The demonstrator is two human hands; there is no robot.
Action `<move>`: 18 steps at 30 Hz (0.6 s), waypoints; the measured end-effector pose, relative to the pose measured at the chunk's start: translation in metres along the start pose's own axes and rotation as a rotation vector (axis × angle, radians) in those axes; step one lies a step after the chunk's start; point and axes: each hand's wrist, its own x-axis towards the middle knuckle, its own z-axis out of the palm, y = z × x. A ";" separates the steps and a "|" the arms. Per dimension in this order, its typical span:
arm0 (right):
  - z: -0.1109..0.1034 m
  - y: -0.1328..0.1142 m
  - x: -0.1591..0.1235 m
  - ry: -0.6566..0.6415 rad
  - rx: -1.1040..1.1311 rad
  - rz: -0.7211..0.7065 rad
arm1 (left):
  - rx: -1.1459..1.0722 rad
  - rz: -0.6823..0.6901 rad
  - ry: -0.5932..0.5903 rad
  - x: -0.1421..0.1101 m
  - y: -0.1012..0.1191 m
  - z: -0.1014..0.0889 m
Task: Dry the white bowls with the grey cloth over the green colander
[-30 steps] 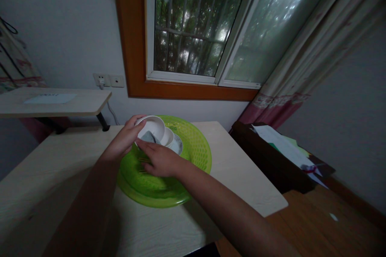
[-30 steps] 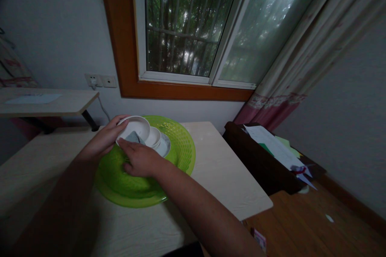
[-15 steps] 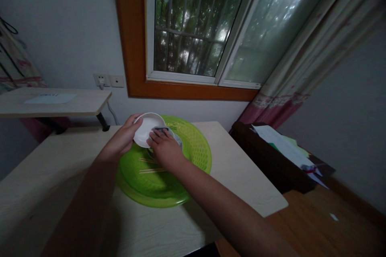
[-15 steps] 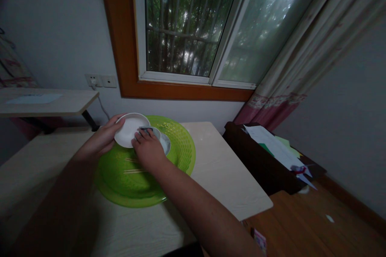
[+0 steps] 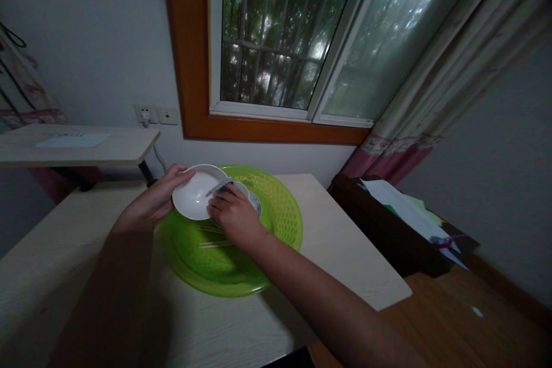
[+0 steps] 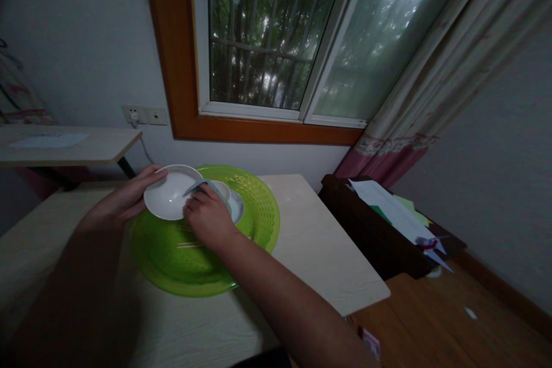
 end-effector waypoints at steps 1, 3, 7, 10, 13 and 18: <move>0.000 0.000 0.000 0.010 -0.003 -0.006 | 0.027 -0.005 -0.004 -0.002 0.002 -0.001; 0.001 -0.001 -0.001 0.023 0.000 -0.008 | 0.091 -0.024 -0.008 -0.006 0.007 -0.003; -0.001 -0.001 -0.003 0.006 -0.006 -0.015 | 0.162 -0.070 -0.047 -0.012 0.012 -0.003; -0.002 -0.001 -0.003 -0.009 -0.030 -0.016 | 0.157 -0.070 -0.080 -0.010 0.010 -0.004; 0.000 -0.002 -0.002 -0.016 -0.062 0.021 | 0.120 -0.078 -0.070 -0.007 0.006 -0.001; 0.001 -0.004 -0.003 -0.024 -0.061 0.105 | 0.035 -0.052 -0.060 -0.006 0.004 0.010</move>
